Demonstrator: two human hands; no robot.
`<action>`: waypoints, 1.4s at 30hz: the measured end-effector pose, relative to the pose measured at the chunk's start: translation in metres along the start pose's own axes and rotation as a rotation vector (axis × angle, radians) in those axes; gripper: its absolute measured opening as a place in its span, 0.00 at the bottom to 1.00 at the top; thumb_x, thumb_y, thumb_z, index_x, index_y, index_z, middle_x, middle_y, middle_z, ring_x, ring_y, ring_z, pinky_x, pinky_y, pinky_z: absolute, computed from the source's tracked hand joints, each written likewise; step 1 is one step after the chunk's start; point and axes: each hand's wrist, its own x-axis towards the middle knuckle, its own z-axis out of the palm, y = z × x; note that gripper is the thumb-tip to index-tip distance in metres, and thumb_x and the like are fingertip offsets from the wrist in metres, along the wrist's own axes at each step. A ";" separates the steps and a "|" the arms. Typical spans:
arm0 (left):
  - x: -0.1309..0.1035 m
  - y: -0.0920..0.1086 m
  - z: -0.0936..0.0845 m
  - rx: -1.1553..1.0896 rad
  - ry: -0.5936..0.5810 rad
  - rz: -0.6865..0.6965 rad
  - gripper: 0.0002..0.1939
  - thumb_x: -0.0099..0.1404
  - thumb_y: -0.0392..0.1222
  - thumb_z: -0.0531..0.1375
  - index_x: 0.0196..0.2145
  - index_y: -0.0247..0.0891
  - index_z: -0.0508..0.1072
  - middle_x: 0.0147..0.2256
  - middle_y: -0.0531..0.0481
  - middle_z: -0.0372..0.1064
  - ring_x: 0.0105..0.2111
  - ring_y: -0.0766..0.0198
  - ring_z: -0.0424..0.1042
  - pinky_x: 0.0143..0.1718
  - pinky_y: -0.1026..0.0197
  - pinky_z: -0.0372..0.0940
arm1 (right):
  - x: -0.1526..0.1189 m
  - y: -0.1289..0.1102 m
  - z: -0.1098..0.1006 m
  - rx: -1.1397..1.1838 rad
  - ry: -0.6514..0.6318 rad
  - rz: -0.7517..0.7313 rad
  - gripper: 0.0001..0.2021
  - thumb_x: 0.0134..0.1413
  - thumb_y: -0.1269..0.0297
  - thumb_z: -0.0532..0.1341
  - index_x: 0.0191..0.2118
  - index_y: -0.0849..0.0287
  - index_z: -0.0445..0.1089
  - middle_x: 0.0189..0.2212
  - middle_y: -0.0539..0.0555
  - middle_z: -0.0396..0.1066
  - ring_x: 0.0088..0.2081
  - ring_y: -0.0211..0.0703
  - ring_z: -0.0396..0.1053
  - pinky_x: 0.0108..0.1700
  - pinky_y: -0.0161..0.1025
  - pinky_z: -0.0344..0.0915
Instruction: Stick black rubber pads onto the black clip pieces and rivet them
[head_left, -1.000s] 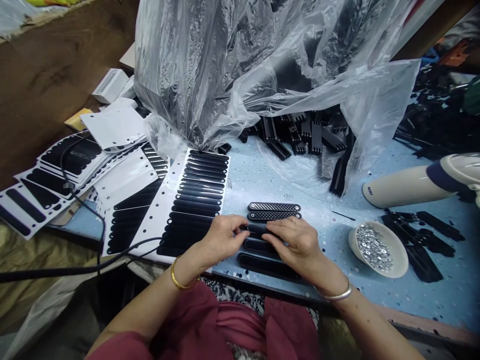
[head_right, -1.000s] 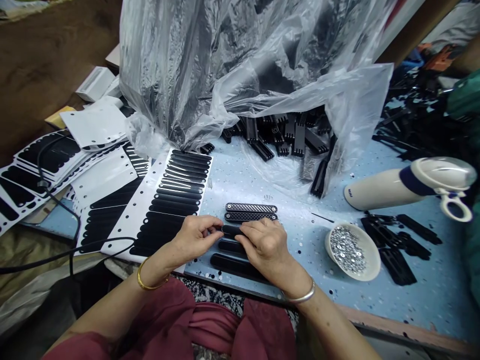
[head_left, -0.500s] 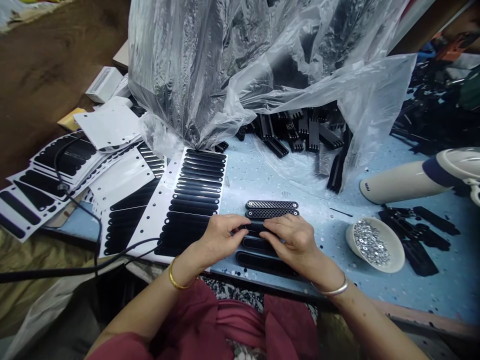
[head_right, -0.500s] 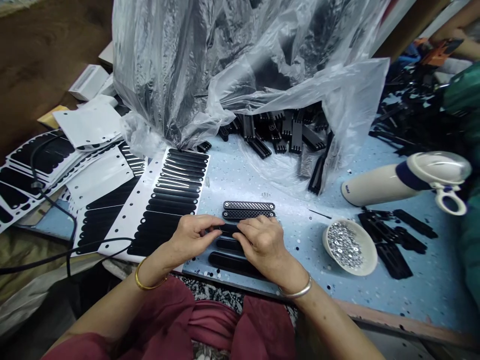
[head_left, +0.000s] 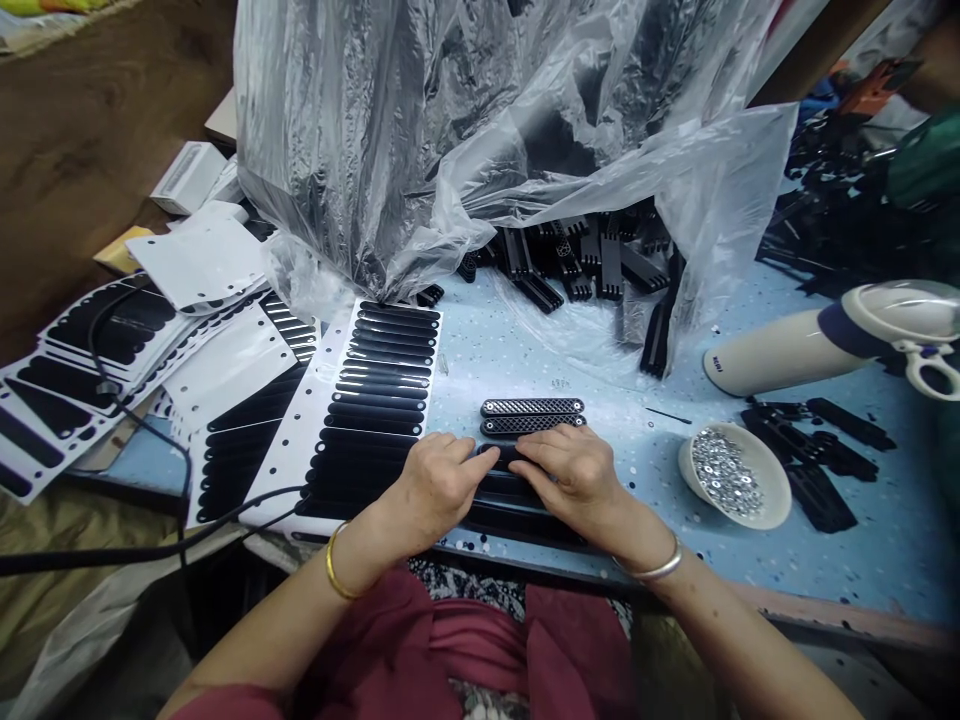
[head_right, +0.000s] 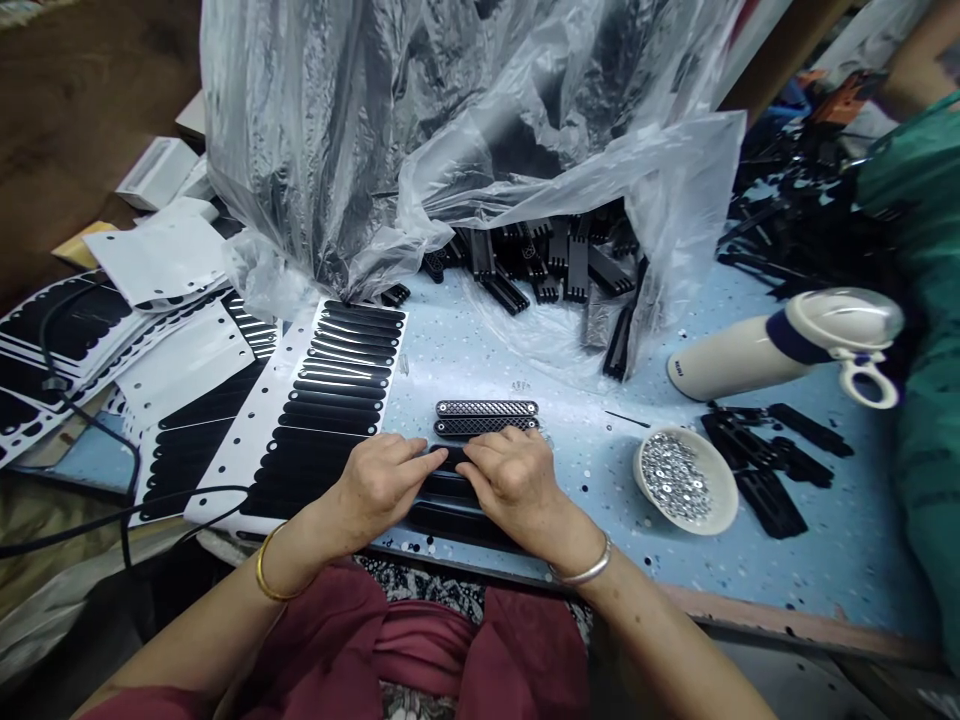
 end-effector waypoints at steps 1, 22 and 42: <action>0.000 0.000 0.000 0.004 -0.008 0.004 0.13 0.66 0.30 0.52 0.42 0.34 0.75 0.27 0.46 0.71 0.25 0.61 0.68 0.26 0.59 0.65 | 0.000 0.000 -0.001 -0.003 -0.002 -0.007 0.07 0.60 0.65 0.60 0.35 0.59 0.76 0.33 0.54 0.78 0.32 0.44 0.71 0.36 0.41 0.61; 0.003 -0.004 0.004 -0.043 0.061 0.035 0.11 0.65 0.30 0.54 0.39 0.33 0.76 0.27 0.46 0.73 0.24 0.63 0.67 0.25 0.60 0.64 | -0.014 0.025 -0.018 0.345 -0.015 0.202 0.07 0.56 0.61 0.64 0.34 0.59 0.74 0.29 0.54 0.74 0.32 0.42 0.71 0.33 0.40 0.69; 0.000 -0.008 0.008 -0.102 0.067 0.009 0.11 0.65 0.29 0.54 0.40 0.35 0.75 0.30 0.46 0.75 0.25 0.64 0.70 0.27 0.60 0.67 | -0.044 0.042 -0.040 0.310 0.090 0.376 0.08 0.54 0.62 0.65 0.39 0.57 0.76 0.34 0.55 0.77 0.35 0.44 0.75 0.37 0.41 0.73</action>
